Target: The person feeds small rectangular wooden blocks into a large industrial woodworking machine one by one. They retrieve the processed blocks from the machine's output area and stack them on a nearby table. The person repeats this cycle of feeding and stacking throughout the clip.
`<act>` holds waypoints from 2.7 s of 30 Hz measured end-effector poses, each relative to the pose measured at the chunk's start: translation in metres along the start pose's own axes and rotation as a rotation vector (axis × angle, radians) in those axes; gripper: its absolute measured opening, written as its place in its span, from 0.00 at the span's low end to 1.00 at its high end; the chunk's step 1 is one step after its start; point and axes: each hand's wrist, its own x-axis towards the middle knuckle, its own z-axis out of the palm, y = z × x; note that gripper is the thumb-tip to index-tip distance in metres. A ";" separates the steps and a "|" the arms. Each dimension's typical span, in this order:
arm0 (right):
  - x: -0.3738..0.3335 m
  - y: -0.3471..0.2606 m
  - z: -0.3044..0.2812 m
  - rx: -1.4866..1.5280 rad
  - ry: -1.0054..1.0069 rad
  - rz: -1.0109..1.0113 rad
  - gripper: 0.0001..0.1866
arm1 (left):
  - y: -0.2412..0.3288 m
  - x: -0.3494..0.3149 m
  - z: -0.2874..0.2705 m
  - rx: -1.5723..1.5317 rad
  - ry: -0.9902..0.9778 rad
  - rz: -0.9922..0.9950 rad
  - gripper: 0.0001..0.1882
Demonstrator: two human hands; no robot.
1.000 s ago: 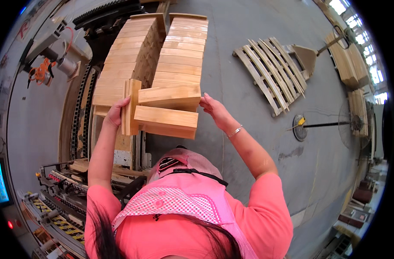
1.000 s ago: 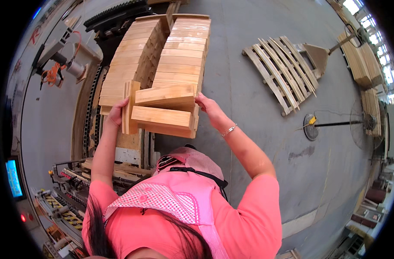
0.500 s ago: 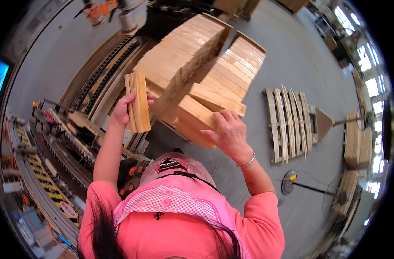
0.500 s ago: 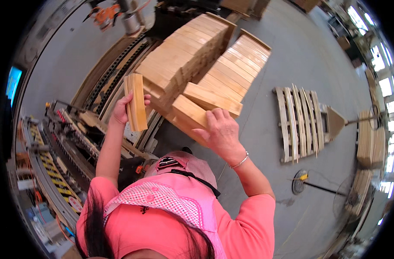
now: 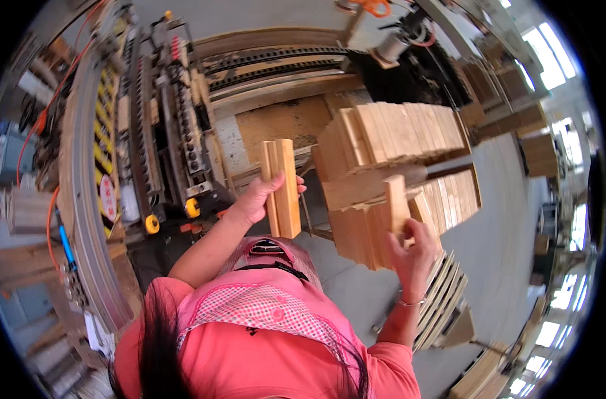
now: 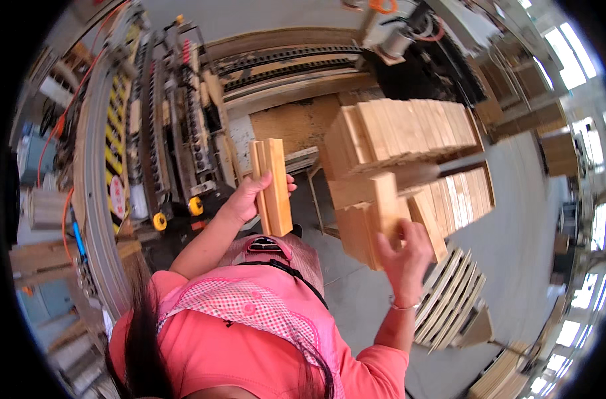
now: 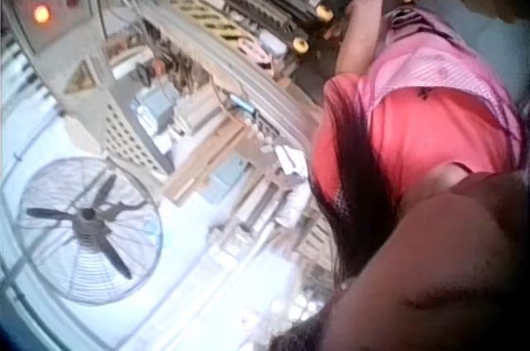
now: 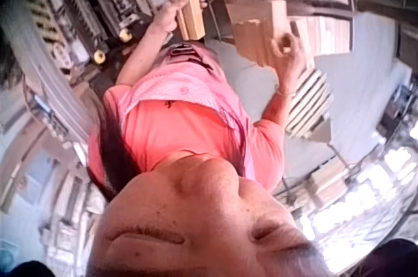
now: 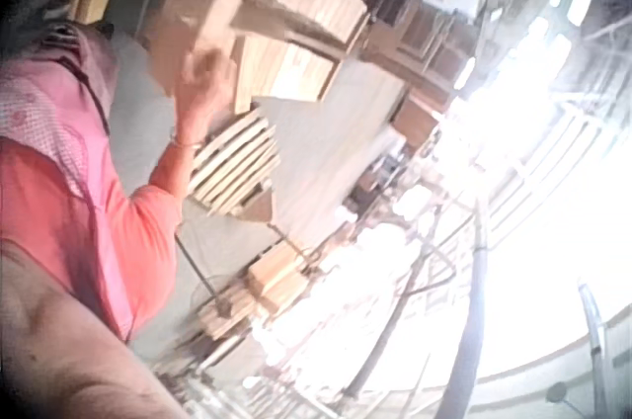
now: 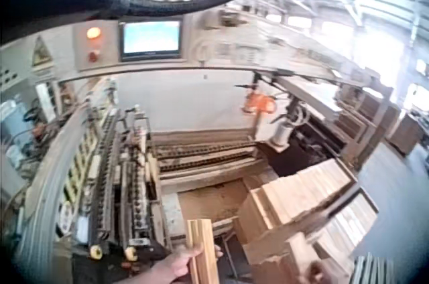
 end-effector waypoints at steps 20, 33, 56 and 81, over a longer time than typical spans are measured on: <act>0.093 -0.244 0.223 0.819 -1.063 -0.383 0.22 | 0.076 -0.072 -0.091 0.219 0.558 0.699 0.23; 0.295 -0.408 0.329 0.133 -0.886 -0.973 0.16 | 0.103 -0.051 -0.114 -0.466 0.916 0.761 0.13; 0.329 -0.534 0.471 -0.212 -0.483 -1.378 0.23 | 0.069 -0.052 -0.121 -0.586 0.899 0.682 0.12; 0.327 -0.525 0.466 -0.281 -0.452 -1.274 0.24 | 0.065 -0.066 -0.116 -0.593 0.867 0.610 0.12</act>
